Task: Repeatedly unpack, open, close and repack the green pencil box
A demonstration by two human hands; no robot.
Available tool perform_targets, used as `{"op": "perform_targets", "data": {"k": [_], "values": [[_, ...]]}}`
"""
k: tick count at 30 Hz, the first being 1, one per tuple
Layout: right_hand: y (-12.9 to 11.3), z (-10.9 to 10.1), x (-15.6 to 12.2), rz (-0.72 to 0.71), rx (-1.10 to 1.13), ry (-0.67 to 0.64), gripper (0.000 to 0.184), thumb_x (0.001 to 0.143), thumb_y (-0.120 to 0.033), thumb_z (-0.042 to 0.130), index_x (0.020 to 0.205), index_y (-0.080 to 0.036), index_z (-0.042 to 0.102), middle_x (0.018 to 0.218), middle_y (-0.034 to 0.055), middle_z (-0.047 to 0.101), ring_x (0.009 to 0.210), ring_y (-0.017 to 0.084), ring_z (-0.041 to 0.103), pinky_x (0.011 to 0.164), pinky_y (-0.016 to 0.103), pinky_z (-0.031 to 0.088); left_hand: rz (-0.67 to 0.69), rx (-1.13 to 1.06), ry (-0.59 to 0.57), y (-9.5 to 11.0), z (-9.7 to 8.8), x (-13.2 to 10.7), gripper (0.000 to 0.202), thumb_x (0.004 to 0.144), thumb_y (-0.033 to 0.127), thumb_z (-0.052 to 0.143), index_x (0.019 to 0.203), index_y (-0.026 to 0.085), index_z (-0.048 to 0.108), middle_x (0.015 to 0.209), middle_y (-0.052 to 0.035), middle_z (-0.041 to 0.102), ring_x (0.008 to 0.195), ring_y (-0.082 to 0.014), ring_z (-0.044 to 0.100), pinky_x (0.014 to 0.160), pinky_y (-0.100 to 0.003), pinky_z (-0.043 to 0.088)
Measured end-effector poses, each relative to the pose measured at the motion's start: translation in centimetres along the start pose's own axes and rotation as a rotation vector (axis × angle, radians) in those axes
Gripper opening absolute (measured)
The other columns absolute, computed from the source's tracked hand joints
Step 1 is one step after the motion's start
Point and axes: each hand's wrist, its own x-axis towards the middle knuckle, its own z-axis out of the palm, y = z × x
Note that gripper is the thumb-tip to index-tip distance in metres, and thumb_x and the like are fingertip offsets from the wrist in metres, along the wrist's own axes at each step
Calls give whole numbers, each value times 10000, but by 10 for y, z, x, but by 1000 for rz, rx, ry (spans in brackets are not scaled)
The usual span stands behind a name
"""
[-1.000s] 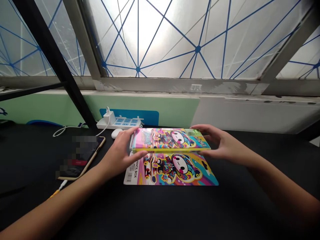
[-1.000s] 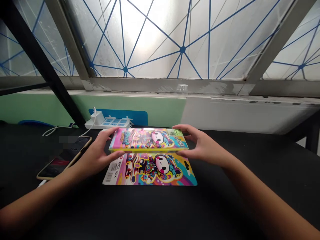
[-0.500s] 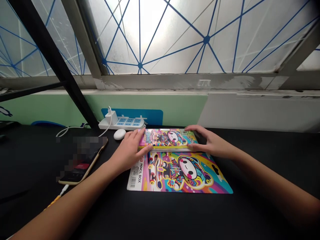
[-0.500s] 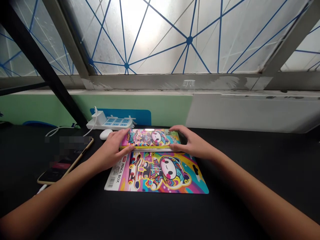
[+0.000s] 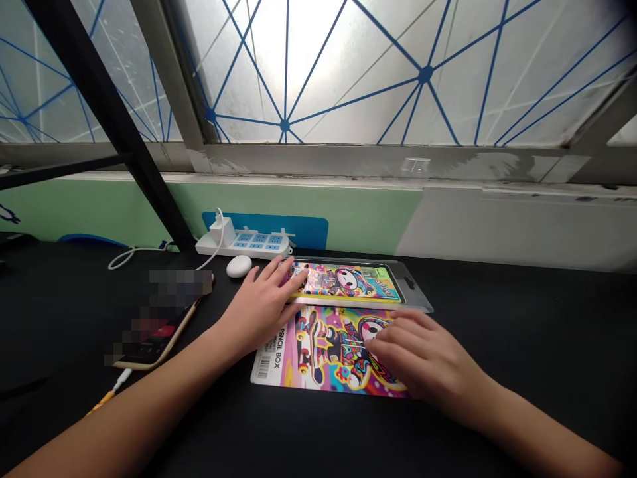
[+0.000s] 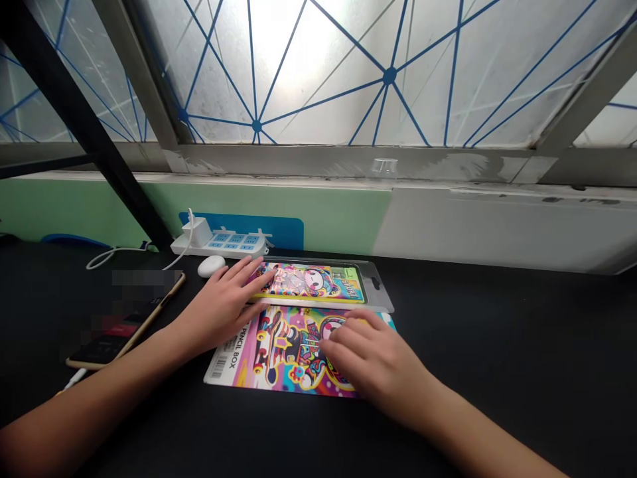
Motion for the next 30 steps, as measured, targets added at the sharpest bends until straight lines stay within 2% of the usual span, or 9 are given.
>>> {"op": "perform_targets", "data": {"k": [3, 6, 9, 12, 18, 26, 28, 30], "values": [[-9, 4, 8, -28, 10, -38, 170, 1005, -131, 486, 1006, -195, 644, 800, 28, 686, 714, 170, 590, 736, 347, 480, 45, 3, -21, 3, -1, 1, 473, 1075, 327, 418, 1545, 281, 448, 1632, -138, 414, 1526, -352, 340, 1134, -598, 373], [-7, 7, 10, 95, 125, -107, 161, 998, -171, 507, 864, -219, 583, 815, 35, 661, 734, 174, 587, 678, 327, 471, 63, 40, -61, 0, -2, 2, 529, 1061, 205, 379, 1587, 266, 382, 1646, -140, 385, 1527, -350, 342, 1091, -583, 427], [-2, 6, 7, 235, 267, -170, 87, 980, -204, 544, 896, -228, 551, 980, 73, 671, 855, 189, 620, 727, 334, 514, 24, 104, -104, -5, -5, 4, 569, 1043, 154, 378, 1603, 253, 359, 1652, -151, 362, 1528, -354, 338, 1082, -563, 449], [1, 6, 4, 248, 300, -166, 73, 972, -174, 555, 1014, -229, 578, 1098, 96, 674, 959, 206, 634, 808, 363, 532, -11, 144, -115, -10, -5, 4, 550, 1056, 191, 385, 1603, 246, 364, 1640, -159, 381, 1516, -345, 367, 1088, -535, 458], [1, 13, -1, 192, 306, -142, 126, 977, -122, 541, 919, -233, 557, 1011, 49, 692, 896, 182, 622, 762, 336, 492, 10, 168, -81, -19, 0, 3, 526, 1077, 258, 379, 1603, 274, 368, 1644, -131, 386, 1519, -322, 367, 1086, -486, 478], [-2, 11, -1, 300, 300, -118, 162, 938, -126, 532, 845, -242, 468, 1035, 70, 667, 868, 182, 627, 726, 328, 514, 7, 176, -120, -18, -3, 3, 529, 1076, 237, 377, 1604, 264, 365, 1652, -140, 366, 1524, -315, 359, 1062, -478, 505], [-2, 11, -1, 344, 282, -142, 128, 951, -180, 553, 870, -244, 477, 1079, 87, 663, 928, 205, 642, 759, 350, 534, 1, 187, -132, -17, -5, 4, 533, 1074, 236, 387, 1606, 258, 361, 1650, -145, 365, 1520, -315, 366, 1045, -467, 518], [-1, 11, -2, 389, 243, -169, 76, 971, -274, 581, 1016, -235, 533, 1181, 119, 659, 1075, 255, 639, 865, 410, 546, 0, 197, -131, -15, -6, 4, 533, 1074, 238, 390, 1606, 256, 360, 1646, -149, 370, 1516, -316, 375, 1027, -466, 527]]}}
